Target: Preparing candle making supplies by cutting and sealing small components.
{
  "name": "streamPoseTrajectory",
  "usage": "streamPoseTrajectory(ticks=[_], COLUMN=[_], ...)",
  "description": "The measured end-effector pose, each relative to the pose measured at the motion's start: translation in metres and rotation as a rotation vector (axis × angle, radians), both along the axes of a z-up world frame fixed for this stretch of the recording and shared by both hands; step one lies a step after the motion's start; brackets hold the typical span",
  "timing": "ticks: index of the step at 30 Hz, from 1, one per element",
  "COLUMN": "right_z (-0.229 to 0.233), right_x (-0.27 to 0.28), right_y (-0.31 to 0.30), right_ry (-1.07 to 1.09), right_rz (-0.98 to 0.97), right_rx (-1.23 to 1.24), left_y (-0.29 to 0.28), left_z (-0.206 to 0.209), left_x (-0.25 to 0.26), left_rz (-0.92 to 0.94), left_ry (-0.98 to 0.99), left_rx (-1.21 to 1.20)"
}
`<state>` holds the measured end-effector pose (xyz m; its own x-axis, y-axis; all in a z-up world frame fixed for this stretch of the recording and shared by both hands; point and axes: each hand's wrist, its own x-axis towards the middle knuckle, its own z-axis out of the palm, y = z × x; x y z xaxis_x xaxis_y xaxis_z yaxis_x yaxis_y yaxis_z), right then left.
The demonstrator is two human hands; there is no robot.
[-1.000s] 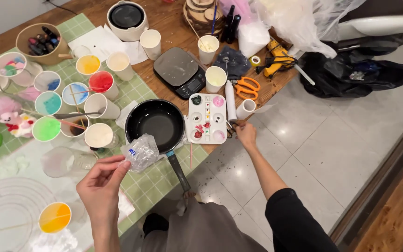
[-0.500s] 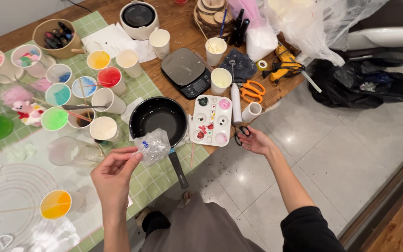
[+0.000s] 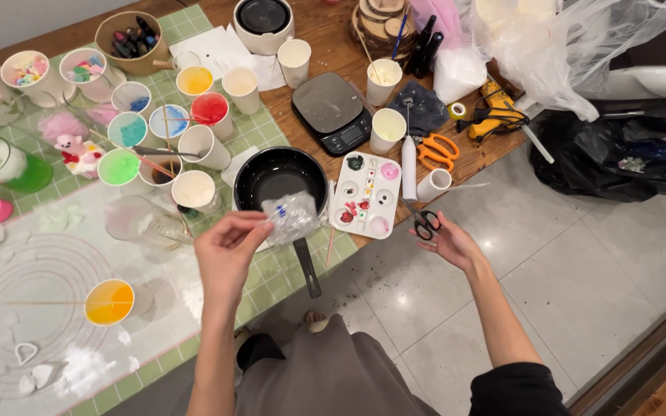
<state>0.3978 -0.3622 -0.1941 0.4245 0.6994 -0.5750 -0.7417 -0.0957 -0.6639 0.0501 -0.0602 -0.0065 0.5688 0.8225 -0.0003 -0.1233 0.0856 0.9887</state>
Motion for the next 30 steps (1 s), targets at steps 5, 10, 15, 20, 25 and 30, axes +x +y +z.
streamPoseTrajectory(ticks=[5,10,15,20,25,30], right_z=[-0.016,0.016,0.124,0.141,0.138,0.126], right_x=[0.002,-0.021,-0.099,-0.189,-0.31,-0.443], right_y=[-0.032,0.0,0.101,0.204,0.285,0.353], right_ry=[-0.023,-0.094,0.033,0.078,0.28,0.481], right_rz=[0.114,0.161,0.323,0.586,0.784,0.86], right_rx=[0.124,0.265,0.634,0.693,0.639,0.654], left_y=[0.0,0.012,0.038,0.068,0.105,0.15], left_z=[-0.013,-0.026,-0.019,-0.009,-0.001,-0.01], left_x=[0.02,0.013,-0.021,-0.098,-0.211,-0.344], left_rz=[-0.026,0.038,0.129,0.3,0.462,0.579], left_ry=[-0.028,-0.082,-0.226,-0.257,-0.226,-0.202], left_rx=[0.001,-0.024,-0.098,-0.122,-0.102,-0.043])
